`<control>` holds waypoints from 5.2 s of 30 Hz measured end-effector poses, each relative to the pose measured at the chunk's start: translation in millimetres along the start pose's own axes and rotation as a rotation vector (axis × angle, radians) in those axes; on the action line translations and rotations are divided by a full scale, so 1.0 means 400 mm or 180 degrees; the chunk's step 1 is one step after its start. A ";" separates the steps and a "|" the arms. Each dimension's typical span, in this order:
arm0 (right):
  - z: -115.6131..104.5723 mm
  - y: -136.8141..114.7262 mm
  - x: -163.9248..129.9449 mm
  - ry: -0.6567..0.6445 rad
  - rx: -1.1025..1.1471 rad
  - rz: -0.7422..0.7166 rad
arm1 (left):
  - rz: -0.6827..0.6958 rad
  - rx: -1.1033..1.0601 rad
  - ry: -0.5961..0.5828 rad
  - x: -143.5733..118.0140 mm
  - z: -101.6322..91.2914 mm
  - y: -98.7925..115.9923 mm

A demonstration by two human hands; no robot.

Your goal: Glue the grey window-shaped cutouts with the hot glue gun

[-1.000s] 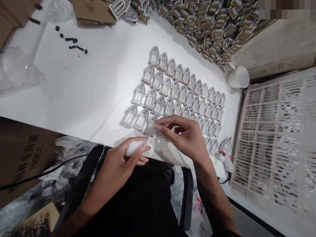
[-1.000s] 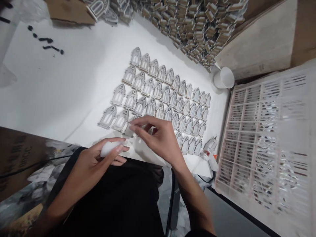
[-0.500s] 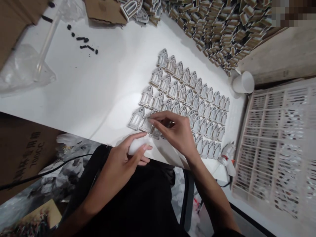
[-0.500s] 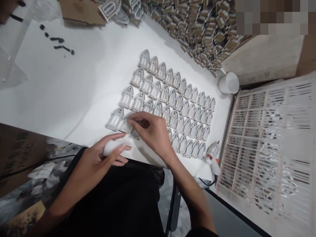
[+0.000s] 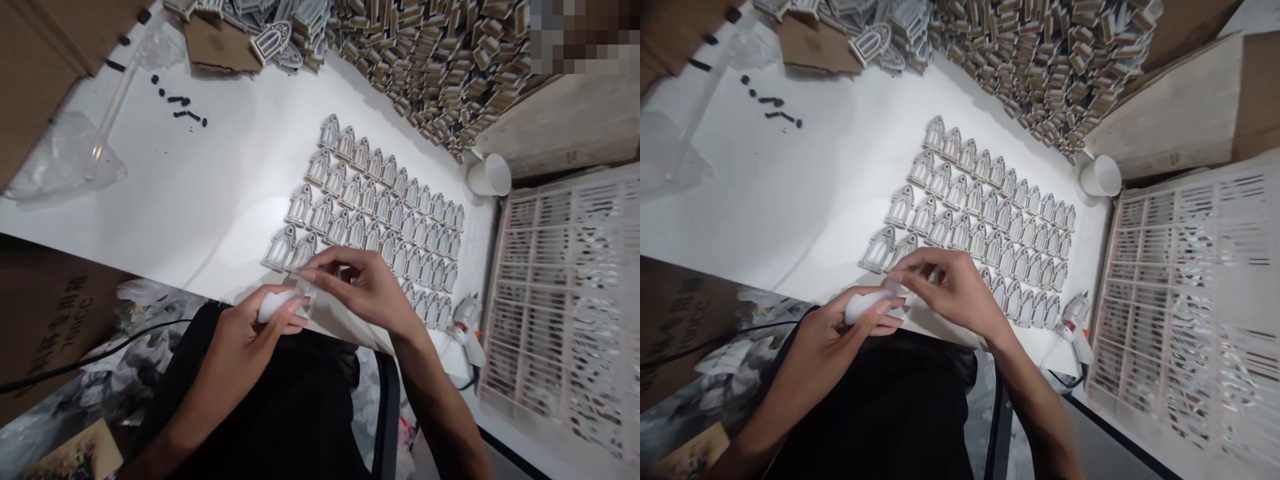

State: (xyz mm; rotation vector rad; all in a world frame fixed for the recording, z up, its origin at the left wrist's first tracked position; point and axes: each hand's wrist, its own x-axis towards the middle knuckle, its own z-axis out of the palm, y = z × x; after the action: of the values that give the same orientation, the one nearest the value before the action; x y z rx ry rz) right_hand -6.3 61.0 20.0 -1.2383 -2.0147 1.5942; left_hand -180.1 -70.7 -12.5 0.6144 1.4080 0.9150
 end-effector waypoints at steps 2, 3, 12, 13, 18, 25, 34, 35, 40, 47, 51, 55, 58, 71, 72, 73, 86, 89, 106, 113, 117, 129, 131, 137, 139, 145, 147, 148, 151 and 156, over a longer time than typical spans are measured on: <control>0.004 0.001 0.022 0.0295 -0.0046 -0.0090 | -0.0038 -0.0044 0.0050 0.001 -0.007 0.002; 0.008 0.001 0.034 0.0435 -0.0122 -0.0145 | -0.0068 -0.0063 0.0081 0.001 -0.011 0.003; 0.050 -0.003 0.097 0.0564 -0.0459 -0.0346 | -0.0258 -0.0186 0.0219 0.006 -0.044 0.012; 0.053 -0.002 0.098 0.0558 -0.0457 -0.0324 | -0.0277 -0.0201 0.0221 0.006 -0.047 0.013; 0.058 -0.003 0.095 0.0550 -0.0574 -0.0298 | -0.0301 -0.0207 0.0232 0.007 -0.052 0.022; 0.019 -0.041 0.057 0.0413 -0.0553 -0.0142 | -0.0178 -0.0132 0.0205 0.008 -0.043 0.033; 0.012 -0.051 0.006 -0.0381 -0.0129 -0.0032 | -0.0132 -0.0199 0.0069 0.008 -0.023 0.030; 0.011 -0.049 0.007 -0.0401 -0.0153 -0.0014 | -0.0137 -0.0200 0.0060 0.008 -0.022 0.031; -0.006 -0.048 0.027 -0.0513 -0.0119 0.0021 | -0.0097 -0.0081 -0.0032 0.020 -0.024 0.042; -0.079 -0.041 0.157 0.0316 -0.0495 -0.0293 | -0.0153 -0.0088 0.0142 0.051 -0.030 0.057; -0.090 -0.013 0.232 0.0442 -0.0841 -0.0494 | -0.0238 -0.0165 0.0133 0.064 -0.034 0.055; -0.081 0.007 0.256 0.0388 -0.0859 -0.0434 | -0.0266 -0.0366 0.0070 0.069 -0.032 0.063; -0.078 0.009 0.255 0.0370 -0.0828 -0.0430 | -0.0376 -0.0478 0.0126 0.063 -0.029 0.084; -0.086 0.000 0.233 0.0638 -0.0999 -0.0388 | -0.0125 -0.0513 0.0010 0.061 -0.028 0.062; -0.091 -0.014 0.217 0.0595 -0.0980 -0.0398 | -0.0099 -0.0519 0.0010 0.060 -0.025 0.064; -0.094 -0.028 0.197 0.0453 -0.0914 -0.0399 | -0.0075 -0.0532 0.0015 0.058 -0.023 0.066; -0.092 -0.040 0.030 -0.0251 0.0053 -0.0187 | 0.0206 -0.0558 -0.0125 0.033 0.037 0.052; -0.100 -0.038 0.068 0.0085 -0.0625 -0.0361 | 0.0236 -0.0467 0.0001 0.031 0.033 0.055; -0.083 -0.012 0.147 0.0303 -0.1644 -0.0528 | 0.0231 -0.0442 0.0273 0.021 0.001 0.048; -0.113 0.066 0.190 0.0601 -0.0670 -0.0425 | 0.0154 -0.0470 0.0158 0.019 0.017 0.045; -0.107 0.082 0.191 0.0585 -0.0450 -0.0365 | 0.0141 -0.0450 0.0183 0.016 0.017 0.046; -0.105 0.091 0.203 0.0590 -0.0448 -0.0376 | 0.0097 -0.0388 0.0276 0.011 0.020 0.052; -0.106 0.094 0.207 0.0604 -0.0514 -0.0361 | 0.0109 -0.0388 0.0230 0.017 0.016 0.043; -0.114 0.058 0.179 0.0743 -0.0691 -0.0285 | 0.0185 -0.0468 0.0141 0.037 0.022 0.028; -0.117 0.026 0.134 0.0604 -0.0693 -0.0291 | 0.0191 -0.0505 0.0069 0.044 0.033 0.030; -0.105 -0.019 -0.025 -0.0341 -0.0179 -0.0350 | 0.0235 -0.0531 -0.0237 0.071 0.073 0.040; -0.101 -0.005 -0.053 -0.0186 -0.0019 -0.0202 | 0.0215 -0.0477 -0.0344 0.081 0.087 0.043; -0.101 0.005 -0.062 -0.0094 0.0045 -0.0109 | 0.0200 -0.0452 -0.0378 0.085 0.094 0.045; -0.112 0.031 -0.070 0.0054 0.0239 0.0149 | 0.0128 -0.0452 -0.0464 0.094 0.112 0.049; -0.156 0.056 -0.032 0.0563 0.0323 0.0025 | -0.0039 -0.0698 -0.0539 0.090 0.129 0.062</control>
State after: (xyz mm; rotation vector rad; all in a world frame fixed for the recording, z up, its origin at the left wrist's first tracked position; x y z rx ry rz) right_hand 53.3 91.9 25.2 -1.3009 -1.8013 1.5127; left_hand -136.4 -19.4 -6.7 0.5046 1.1415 0.9693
